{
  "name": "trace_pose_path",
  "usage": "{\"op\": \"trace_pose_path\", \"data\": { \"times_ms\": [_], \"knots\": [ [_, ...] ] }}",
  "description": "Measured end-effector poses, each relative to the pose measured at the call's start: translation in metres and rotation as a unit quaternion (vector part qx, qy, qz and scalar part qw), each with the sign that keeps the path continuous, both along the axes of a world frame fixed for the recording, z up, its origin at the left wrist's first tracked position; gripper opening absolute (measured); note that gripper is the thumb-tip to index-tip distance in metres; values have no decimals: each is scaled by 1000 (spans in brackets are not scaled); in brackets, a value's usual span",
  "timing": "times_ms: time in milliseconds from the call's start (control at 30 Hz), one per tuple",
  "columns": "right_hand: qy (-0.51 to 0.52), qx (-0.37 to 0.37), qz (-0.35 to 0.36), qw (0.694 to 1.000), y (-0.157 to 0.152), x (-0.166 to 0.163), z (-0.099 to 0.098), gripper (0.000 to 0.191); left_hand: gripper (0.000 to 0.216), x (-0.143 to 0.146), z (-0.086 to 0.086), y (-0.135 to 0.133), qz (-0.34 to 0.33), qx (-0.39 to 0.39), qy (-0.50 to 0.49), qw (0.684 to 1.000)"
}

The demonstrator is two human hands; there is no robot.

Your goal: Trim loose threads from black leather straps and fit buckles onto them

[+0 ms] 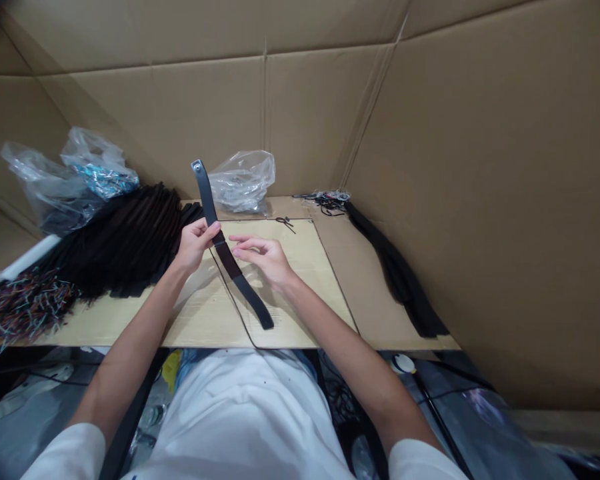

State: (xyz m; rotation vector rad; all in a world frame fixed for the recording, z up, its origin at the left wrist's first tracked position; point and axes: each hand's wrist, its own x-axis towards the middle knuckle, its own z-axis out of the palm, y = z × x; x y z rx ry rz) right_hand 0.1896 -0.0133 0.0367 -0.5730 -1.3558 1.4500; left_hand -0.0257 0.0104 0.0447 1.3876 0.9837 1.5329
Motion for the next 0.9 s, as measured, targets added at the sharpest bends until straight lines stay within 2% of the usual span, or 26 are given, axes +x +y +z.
{"op": "trace_pose_path", "data": {
  "times_ms": [233,500,900],
  "knots": [
    [-11,8,0,1000,1,1,1,17,61,-2,-2,3,2,9,8,1000],
    [2,-27,14,1000,-1,-1,3,21,60,-2,-3,4,3,11,13,1000],
    [9,-31,22,999,1,-1,2,21,60,-1,-2,3,5,11,16,1000]
  ]
}}
